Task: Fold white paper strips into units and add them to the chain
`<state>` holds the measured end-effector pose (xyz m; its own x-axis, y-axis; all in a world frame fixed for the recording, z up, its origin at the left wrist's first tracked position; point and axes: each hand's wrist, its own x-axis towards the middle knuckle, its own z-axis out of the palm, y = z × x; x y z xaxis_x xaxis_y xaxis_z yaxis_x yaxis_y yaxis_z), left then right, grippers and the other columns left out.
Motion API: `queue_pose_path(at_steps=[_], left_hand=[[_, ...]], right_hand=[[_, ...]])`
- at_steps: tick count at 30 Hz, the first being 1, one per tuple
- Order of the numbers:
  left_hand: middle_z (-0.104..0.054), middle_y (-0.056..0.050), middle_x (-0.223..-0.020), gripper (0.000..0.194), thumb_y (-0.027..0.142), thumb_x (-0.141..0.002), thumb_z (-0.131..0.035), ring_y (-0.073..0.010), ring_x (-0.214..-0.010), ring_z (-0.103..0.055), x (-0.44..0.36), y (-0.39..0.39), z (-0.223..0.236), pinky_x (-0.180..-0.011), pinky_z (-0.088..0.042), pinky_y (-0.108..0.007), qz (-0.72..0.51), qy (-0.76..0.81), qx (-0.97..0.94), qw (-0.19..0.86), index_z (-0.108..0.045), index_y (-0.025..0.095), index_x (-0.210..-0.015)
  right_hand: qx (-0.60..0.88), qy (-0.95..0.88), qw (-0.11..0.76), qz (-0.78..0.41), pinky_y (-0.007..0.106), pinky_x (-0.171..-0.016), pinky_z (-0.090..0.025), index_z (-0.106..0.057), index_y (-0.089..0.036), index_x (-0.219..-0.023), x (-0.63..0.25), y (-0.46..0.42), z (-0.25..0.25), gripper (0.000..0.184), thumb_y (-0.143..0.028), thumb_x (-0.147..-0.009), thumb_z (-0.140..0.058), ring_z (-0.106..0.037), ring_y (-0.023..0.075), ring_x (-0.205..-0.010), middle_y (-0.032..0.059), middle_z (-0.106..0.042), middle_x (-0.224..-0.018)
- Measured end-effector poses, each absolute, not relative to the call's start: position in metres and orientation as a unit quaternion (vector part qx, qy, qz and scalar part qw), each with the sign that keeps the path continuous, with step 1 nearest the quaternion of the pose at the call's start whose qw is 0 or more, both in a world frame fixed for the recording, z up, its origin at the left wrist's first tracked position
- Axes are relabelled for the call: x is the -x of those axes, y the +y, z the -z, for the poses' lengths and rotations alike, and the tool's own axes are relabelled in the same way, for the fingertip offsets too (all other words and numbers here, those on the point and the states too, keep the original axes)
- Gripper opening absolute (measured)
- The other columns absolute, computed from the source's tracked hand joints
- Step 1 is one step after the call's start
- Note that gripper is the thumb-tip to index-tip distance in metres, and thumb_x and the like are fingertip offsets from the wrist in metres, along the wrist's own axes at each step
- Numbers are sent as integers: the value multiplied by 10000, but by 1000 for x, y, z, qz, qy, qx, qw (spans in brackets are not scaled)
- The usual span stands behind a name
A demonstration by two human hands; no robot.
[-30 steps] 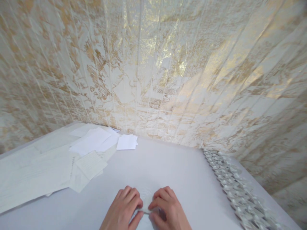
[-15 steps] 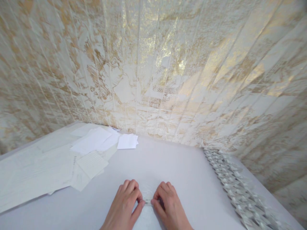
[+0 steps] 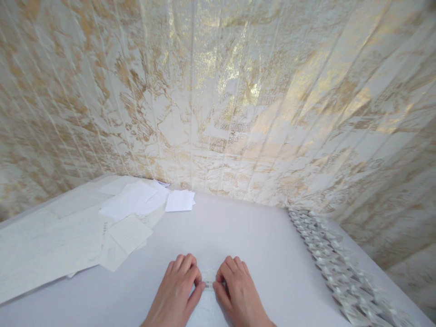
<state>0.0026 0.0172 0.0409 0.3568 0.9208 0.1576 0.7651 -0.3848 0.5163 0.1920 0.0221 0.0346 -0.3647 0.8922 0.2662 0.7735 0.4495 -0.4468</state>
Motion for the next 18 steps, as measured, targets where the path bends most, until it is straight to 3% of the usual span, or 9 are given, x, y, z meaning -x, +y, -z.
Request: queue_pose_path(at_steps=[18], left_hand=[[-561, -17, -918, 81, 173, -903, -514, -232, -878, -504, -5, 17, -44, -769, -363, -374, -205, 537, -801, 167, -542, 219, -843]], right_hand=[[499, -826, 234, -117, 356, -752, -392, -532, -208, -864, -191, 21, -36, 250, 11, -803, -636, -532, 226, -825, 12, -617, -891]])
